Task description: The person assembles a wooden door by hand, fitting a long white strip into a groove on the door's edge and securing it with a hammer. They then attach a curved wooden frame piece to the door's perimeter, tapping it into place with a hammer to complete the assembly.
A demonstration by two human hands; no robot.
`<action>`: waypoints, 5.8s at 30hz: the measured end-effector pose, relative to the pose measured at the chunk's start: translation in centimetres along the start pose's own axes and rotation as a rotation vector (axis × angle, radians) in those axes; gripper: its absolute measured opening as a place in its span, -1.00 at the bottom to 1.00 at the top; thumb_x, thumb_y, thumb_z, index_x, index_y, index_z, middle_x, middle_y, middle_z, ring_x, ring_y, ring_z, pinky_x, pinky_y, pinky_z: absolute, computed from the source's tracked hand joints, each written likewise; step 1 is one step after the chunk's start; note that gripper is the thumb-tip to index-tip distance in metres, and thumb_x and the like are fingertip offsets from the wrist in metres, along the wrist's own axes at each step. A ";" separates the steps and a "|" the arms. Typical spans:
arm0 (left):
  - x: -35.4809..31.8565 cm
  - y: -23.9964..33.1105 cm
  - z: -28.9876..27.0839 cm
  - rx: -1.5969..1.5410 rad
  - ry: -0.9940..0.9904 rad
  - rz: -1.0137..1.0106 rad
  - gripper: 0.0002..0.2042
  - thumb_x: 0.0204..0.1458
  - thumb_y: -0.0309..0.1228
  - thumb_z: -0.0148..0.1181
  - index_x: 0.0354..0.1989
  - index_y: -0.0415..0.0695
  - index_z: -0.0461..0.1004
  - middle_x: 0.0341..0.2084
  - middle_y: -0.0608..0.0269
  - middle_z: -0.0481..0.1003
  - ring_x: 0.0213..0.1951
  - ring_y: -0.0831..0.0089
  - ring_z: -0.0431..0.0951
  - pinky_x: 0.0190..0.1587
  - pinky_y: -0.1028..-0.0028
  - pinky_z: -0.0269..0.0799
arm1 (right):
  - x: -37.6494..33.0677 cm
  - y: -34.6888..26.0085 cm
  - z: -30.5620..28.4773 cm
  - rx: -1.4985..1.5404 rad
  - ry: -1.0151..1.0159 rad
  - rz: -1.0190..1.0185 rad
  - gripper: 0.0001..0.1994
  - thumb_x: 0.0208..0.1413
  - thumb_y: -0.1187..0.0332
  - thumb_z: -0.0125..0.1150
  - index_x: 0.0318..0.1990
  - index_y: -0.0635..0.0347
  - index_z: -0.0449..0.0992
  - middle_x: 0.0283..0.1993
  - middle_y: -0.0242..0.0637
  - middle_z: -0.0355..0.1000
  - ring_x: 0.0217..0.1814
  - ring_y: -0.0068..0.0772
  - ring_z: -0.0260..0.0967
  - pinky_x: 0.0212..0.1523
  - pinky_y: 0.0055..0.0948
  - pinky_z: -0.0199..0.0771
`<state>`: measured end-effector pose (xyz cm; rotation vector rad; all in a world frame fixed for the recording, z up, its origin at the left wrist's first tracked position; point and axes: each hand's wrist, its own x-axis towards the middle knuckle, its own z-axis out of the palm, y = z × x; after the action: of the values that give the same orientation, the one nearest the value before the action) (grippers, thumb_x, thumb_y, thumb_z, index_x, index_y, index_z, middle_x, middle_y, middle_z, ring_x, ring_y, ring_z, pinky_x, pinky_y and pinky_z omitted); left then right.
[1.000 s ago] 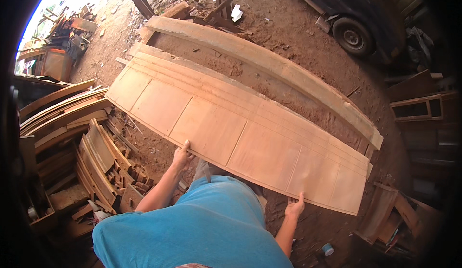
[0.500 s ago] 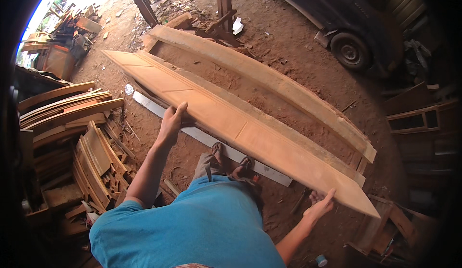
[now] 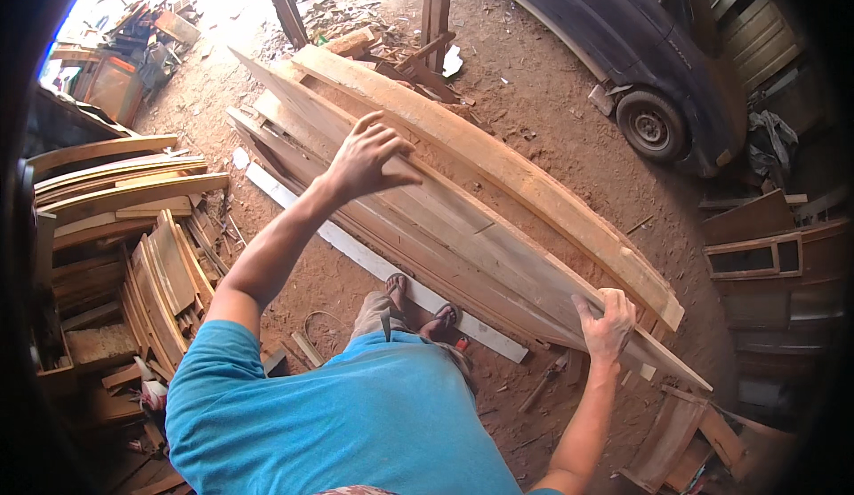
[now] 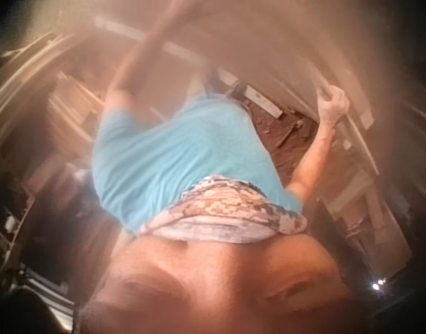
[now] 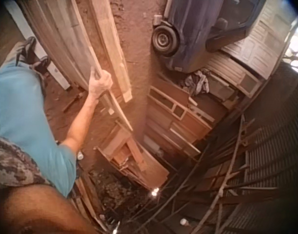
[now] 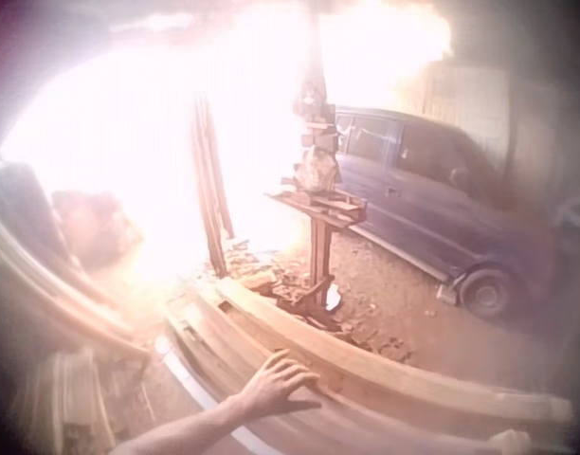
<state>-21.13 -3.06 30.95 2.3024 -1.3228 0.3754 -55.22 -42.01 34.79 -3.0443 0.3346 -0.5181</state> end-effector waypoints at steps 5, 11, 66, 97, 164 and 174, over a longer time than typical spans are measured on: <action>2.4 -2.4 -0.2 0.037 -0.140 -0.062 -0.44 -0.14 0.25 0.42 -0.46 -0.07 0.49 -0.43 0.28 0.55 -0.18 0.26 0.61 0.04 0.26 0.44 | 1.1 0.6 -1.1 0.081 -0.137 0.090 -0.62 -0.06 0.19 0.55 -0.24 0.22 0.51 -0.26 -0.10 0.51 -0.18 0.08 0.49 -0.20 -0.09 0.43; -0.4 -3.8 1.3 0.070 0.060 0.123 -0.39 -0.22 0.36 0.32 -0.54 -0.01 0.37 -0.55 0.33 0.41 -0.40 0.28 0.50 -0.21 0.32 0.41 | 0.2 0.4 -2.0 0.157 -0.268 0.106 -0.68 -0.16 0.35 0.59 -0.35 0.25 0.51 -0.36 -0.08 0.52 -0.29 0.10 0.49 -0.26 -0.10 0.44; 11.0 -16.7 33.6 -0.007 -0.548 -0.265 -0.40 0.18 0.25 0.07 -0.11 -0.15 0.51 -0.10 0.02 0.60 0.08 0.01 0.50 0.18 0.09 0.31 | 13.4 17.7 30.1 0.305 -0.803 0.614 -0.36 -0.12 -0.31 0.48 -0.22 0.14 0.70 -0.07 -0.07 0.63 0.07 -0.21 0.55 0.11 -0.20 0.46; -4.8 -13.5 32.2 0.023 0.177 -0.706 -0.42 0.25 0.01 0.21 0.30 -0.11 0.37 0.30 -0.13 0.26 0.37 -0.03 0.21 0.34 0.05 0.28 | -0.2 15.8 23.6 0.289 0.487 0.589 -0.78 0.06 0.29 0.45 -0.23 0.18 0.58 -0.14 -0.12 0.52 0.01 -0.02 0.45 0.10 -0.11 0.40; -19.2 -7.2 27.1 -0.926 0.381 -2.037 -0.34 0.25 -0.10 0.27 0.35 -0.31 0.25 0.25 -0.08 0.40 0.12 0.09 0.55 0.14 0.11 0.57 | -23.5 19.3 25.7 1.126 0.378 2.059 -0.14 0.28 0.10 0.31 0.49 0.42 -0.05 0.52 0.16 -0.03 0.50 0.19 0.11 0.41 0.12 0.28; -19.7 -8.8 28.9 -1.288 0.527 -1.883 -0.38 0.31 -0.22 0.20 0.41 -0.32 0.17 0.29 -0.13 0.35 0.18 0.09 0.52 0.16 0.08 0.55 | -22.0 17.9 29.0 1.427 0.540 1.865 -0.21 0.25 0.20 0.34 0.44 0.44 0.03 0.47 0.09 0.04 0.48 0.11 0.12 0.41 0.06 0.33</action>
<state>-23.11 0.52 -4.88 1.1919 0.9093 -0.4118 -69.58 -54.70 -0.96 -0.5193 1.4974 -0.7086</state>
